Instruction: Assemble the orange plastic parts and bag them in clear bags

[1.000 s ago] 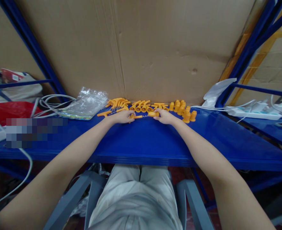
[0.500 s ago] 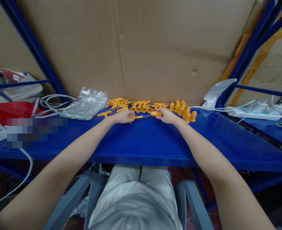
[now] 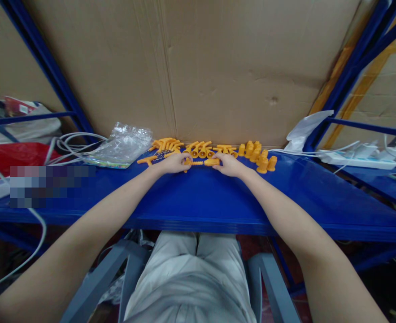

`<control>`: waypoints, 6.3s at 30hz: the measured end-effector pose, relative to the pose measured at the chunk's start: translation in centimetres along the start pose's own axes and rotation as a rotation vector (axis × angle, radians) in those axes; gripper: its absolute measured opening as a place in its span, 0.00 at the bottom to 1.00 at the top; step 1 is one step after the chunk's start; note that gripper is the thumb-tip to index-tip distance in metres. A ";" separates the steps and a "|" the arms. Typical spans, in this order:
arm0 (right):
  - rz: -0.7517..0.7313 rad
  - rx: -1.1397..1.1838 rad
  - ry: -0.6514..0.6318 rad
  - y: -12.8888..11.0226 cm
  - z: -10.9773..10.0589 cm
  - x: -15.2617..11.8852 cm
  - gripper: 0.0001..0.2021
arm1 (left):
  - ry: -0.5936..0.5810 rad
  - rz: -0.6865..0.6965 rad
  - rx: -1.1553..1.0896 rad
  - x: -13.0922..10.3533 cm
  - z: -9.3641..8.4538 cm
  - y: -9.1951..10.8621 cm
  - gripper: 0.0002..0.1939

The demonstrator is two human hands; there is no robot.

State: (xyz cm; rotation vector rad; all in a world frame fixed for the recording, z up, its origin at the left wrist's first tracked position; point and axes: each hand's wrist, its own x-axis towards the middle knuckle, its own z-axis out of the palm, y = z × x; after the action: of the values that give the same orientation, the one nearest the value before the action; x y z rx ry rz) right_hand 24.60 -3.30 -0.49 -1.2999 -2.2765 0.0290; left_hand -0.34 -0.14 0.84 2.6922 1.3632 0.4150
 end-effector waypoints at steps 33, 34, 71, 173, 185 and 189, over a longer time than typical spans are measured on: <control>0.410 0.813 -0.114 0.4 -0.1 0.2 0.13 | 0.173 -0.050 0.090 -0.3 0.1 0.9 0.20; 0.394 0.829 -0.116 0.5 -0.2 0.2 0.11 | 0.181 -0.052 0.099 -0.3 0.1 1.0 0.20; 0.278 0.729 -0.023 1.8 0.4 0.5 0.18 | 0.193 -0.039 0.046 -0.2 0.2 0.9 0.19; 0.431 1.006 -0.085 -1.9 -0.6 -0.1 0.21 | 0.537 0.193 0.024 0.5 1.7 0.1 0.13; 0.610 1.167 0.340 -1.1 -1.1 0.6 0.09 | 0.420 -0.026 0.089 0.5 0.4 -2.7 0.25; 0.624 1.109 0.375 -0.6 -1.0 0.6 0.11 | 0.269 -0.218 0.238 0.4 0.6 -5.1 0.23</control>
State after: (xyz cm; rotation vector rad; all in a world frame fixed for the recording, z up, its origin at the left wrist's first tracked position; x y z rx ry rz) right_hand 24.30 -3.41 0.84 -1.1407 -1.0983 1.0033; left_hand -3.89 3.22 -0.70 2.6997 1.8683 0.6499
